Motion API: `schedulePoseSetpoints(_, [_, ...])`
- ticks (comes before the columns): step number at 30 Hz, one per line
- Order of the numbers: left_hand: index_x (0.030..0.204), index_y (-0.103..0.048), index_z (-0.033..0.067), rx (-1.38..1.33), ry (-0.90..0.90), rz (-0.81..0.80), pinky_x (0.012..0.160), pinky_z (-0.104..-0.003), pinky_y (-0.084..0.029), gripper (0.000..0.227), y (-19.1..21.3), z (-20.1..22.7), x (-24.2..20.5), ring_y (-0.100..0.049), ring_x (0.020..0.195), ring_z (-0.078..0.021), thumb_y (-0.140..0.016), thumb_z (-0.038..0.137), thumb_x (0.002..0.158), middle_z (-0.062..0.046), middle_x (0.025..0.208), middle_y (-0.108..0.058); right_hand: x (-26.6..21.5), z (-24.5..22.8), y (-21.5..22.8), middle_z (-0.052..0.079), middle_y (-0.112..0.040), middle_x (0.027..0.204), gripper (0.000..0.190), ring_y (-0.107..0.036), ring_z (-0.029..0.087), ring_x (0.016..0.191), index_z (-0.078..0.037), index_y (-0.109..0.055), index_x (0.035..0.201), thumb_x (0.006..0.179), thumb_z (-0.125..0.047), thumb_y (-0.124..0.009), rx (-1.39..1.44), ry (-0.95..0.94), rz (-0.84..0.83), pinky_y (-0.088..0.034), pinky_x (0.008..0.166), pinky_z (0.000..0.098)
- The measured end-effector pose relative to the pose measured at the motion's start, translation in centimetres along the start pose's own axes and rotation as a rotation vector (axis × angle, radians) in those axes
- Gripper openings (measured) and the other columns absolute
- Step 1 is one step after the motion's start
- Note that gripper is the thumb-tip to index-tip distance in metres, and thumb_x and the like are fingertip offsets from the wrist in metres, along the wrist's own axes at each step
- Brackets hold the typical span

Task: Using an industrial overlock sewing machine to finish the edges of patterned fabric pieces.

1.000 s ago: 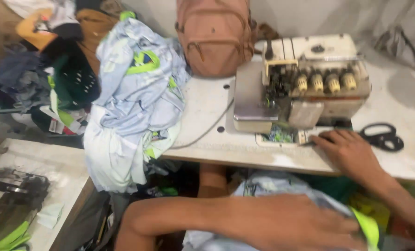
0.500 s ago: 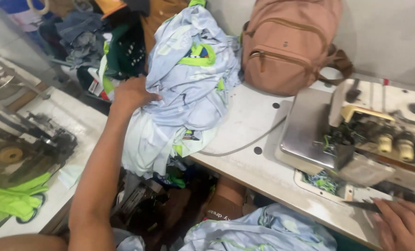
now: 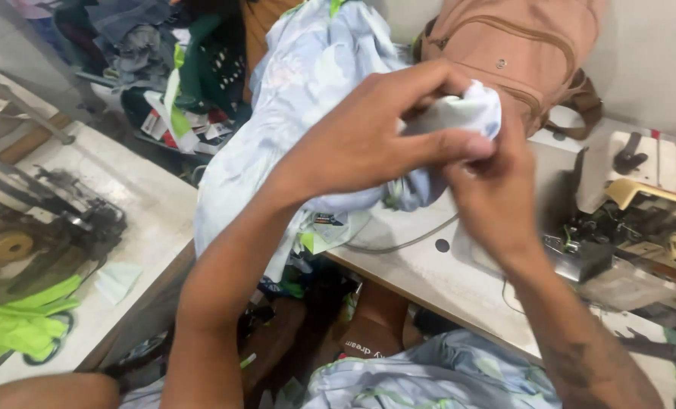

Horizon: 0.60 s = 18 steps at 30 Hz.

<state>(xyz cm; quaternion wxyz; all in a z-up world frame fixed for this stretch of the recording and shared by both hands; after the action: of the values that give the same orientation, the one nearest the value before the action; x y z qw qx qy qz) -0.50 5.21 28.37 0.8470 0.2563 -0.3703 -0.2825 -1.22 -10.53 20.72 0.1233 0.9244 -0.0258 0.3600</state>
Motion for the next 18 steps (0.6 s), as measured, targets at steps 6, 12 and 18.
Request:
schedulePoseSetpoints(6, [0.168, -0.003, 0.0221, 0.308, 0.593, 0.084, 0.130, -0.056, -0.002, 0.147, -4.9, -4.4, -8.3, 0.004, 0.163, -0.0243, -0.105, 0.047, 0.065, -0.003, 0.179, 0.004, 2.5, -0.9, 5.8, 0.016, -0.064, 0.140, 0.034, -0.061, 0.027, 0.126, 0.003, -0.053, 0.145, 0.121, -0.003, -0.075, -0.066, 0.157, 0.117, -0.052, 0.109, 0.0368])
schedulePoseSetpoints(12, [0.116, -0.079, 0.0092, -0.157, 0.581, 0.726, 0.107, -0.028, -0.049, 0.069, -4.3, -16.4, -14.2, -0.068, 0.116, -0.0164, -0.041, -0.011, 0.062, -0.002, 0.117, -0.078, -1.3, -1.2, 11.5, 0.012, -0.055, 0.159, 0.043, -0.054, 0.021, 0.146, -0.004, -0.051, 0.160, 0.123, -0.022, -0.061, -0.365, -0.189, 0.240, -0.050, 0.121, 0.0419])
schedulePoseSetpoints(18, [0.105, -0.066, 0.0130, 0.233, 0.062, 0.781, 0.088, -0.038, -0.045, 0.020, 4.1, -15.3, -4.4, -0.061, 0.099, -0.0236, -0.056, 0.023, 0.091, -0.006, 0.101, -0.065, -10.1, -4.6, 7.1, 0.014, -0.073, 0.110, 0.052, -0.066, 0.025, 0.098, 0.000, -0.075, 0.114, 0.070, -0.013, -0.100, -0.717, -0.488, 0.305, -0.050, 0.089, 0.0343])
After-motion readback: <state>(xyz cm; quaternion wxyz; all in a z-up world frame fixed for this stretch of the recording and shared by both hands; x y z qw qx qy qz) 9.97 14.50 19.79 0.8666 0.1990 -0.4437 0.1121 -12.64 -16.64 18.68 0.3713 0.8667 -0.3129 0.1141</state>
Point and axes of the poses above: each hand's wrist, its own x-axis towards the middle knuckle, its own y-axis out of the back of the hand, z = x × y, the point moved 3 cm from there along x, towards the middle knuckle
